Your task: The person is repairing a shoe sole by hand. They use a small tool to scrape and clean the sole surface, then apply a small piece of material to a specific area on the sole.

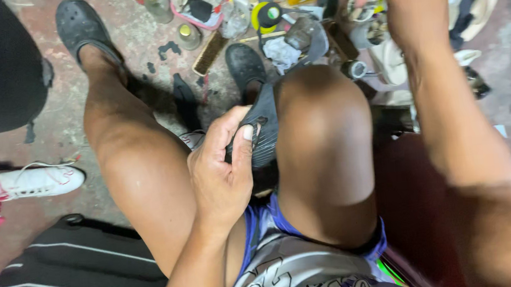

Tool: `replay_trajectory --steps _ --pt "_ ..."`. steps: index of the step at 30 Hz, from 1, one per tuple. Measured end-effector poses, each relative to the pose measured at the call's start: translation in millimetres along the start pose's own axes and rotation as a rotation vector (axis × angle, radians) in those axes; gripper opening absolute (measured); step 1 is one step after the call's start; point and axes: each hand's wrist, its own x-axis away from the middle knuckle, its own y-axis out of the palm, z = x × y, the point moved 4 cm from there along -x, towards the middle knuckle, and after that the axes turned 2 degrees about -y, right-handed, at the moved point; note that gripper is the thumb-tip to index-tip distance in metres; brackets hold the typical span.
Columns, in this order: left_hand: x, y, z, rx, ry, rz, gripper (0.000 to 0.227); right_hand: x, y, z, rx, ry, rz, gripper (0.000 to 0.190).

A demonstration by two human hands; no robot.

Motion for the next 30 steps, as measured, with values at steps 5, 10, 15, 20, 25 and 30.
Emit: replay_trajectory --steps 5,10,15,20,25,30 --pt "9 -5 10 -0.077 0.162 -0.113 0.026 103 45 -70 0.221 -0.017 -0.159 0.005" --pt "16 -7 7 -0.136 0.247 -0.155 0.026 135 76 -100 0.450 -0.220 -0.386 0.009" --pt "23 -14 7 -0.110 0.270 -0.164 0.034 140 96 -102 0.406 -0.151 -0.392 0.008" --pt "25 -11 16 -0.099 0.296 -0.214 0.047 140 105 -110 0.467 -0.203 -0.421 0.012" --pt "20 -15 32 -0.184 0.439 -0.346 0.045 148 101 -122 0.564 -0.310 -0.449 0.011" --pt "6 -23 38 -0.248 0.363 -0.483 0.046 153 101 -109 0.586 -0.179 -0.374 0.010"
